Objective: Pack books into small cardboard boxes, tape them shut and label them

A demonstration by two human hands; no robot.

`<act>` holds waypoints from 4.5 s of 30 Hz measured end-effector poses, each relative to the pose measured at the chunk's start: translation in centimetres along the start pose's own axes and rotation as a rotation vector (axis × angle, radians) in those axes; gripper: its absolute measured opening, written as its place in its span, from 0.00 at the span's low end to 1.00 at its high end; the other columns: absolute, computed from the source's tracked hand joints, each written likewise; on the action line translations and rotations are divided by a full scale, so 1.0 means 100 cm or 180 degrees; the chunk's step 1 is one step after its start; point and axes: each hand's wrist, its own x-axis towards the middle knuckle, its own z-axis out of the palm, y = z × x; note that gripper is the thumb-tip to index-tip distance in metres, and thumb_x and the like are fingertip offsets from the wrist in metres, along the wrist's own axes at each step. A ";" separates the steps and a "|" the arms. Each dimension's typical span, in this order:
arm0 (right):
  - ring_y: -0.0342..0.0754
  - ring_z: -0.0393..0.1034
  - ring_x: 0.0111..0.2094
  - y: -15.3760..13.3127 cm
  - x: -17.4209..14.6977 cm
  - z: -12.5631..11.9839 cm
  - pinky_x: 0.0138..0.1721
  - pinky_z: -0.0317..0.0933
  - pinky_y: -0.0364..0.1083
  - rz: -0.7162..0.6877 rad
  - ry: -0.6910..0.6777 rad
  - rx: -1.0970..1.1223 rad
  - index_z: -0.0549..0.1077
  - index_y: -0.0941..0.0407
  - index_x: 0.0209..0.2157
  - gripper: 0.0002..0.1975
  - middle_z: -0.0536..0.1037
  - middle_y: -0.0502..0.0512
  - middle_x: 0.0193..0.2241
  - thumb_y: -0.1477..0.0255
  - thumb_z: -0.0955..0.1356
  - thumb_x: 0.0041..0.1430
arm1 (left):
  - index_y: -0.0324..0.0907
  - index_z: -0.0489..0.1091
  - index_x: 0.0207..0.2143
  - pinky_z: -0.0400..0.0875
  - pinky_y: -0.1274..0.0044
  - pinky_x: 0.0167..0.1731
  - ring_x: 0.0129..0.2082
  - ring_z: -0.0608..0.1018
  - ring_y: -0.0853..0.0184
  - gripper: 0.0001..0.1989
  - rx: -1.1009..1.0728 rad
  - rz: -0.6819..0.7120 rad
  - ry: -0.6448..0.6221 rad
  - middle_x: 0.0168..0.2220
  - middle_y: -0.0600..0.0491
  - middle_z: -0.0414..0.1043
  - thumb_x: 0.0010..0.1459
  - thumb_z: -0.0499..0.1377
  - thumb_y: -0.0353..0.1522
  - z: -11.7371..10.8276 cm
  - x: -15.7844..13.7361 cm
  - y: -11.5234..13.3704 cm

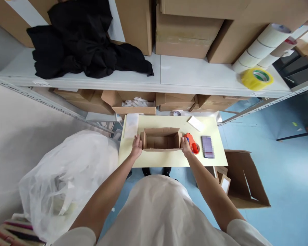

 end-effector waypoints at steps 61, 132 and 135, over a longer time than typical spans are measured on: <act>0.55 0.49 0.63 0.005 -0.084 0.011 0.60 0.47 0.60 -0.2776 -0.1063 -0.3443 0.55 0.54 0.62 0.30 0.56 0.60 0.63 0.81 0.58 0.58 | 0.40 0.40 0.66 0.54 0.66 0.61 0.65 0.50 0.55 0.48 0.2003 0.2106 -0.1488 0.68 0.44 0.34 0.46 0.60 0.34 -0.036 -0.005 0.026; 0.63 0.26 0.66 -0.044 -0.083 -0.026 0.60 0.43 0.61 -0.0238 -0.0745 -0.2737 0.28 0.62 0.65 0.57 0.32 0.66 0.66 0.50 0.66 0.48 | 0.32 0.62 0.49 0.62 0.63 0.52 0.57 0.64 0.49 0.21 0.1641 -0.1400 0.0664 0.53 0.32 0.63 0.55 0.57 0.34 -0.046 0.110 -0.023; 0.63 0.27 0.66 -0.044 -0.081 -0.025 0.60 0.43 0.61 -0.0192 -0.0779 -0.2783 0.27 0.61 0.65 0.58 0.32 0.65 0.66 0.50 0.67 0.48 | 0.36 0.61 0.50 0.65 0.64 0.48 0.56 0.66 0.50 0.22 0.1556 -0.1546 0.0741 0.55 0.35 0.62 0.53 0.57 0.32 -0.042 0.114 -0.032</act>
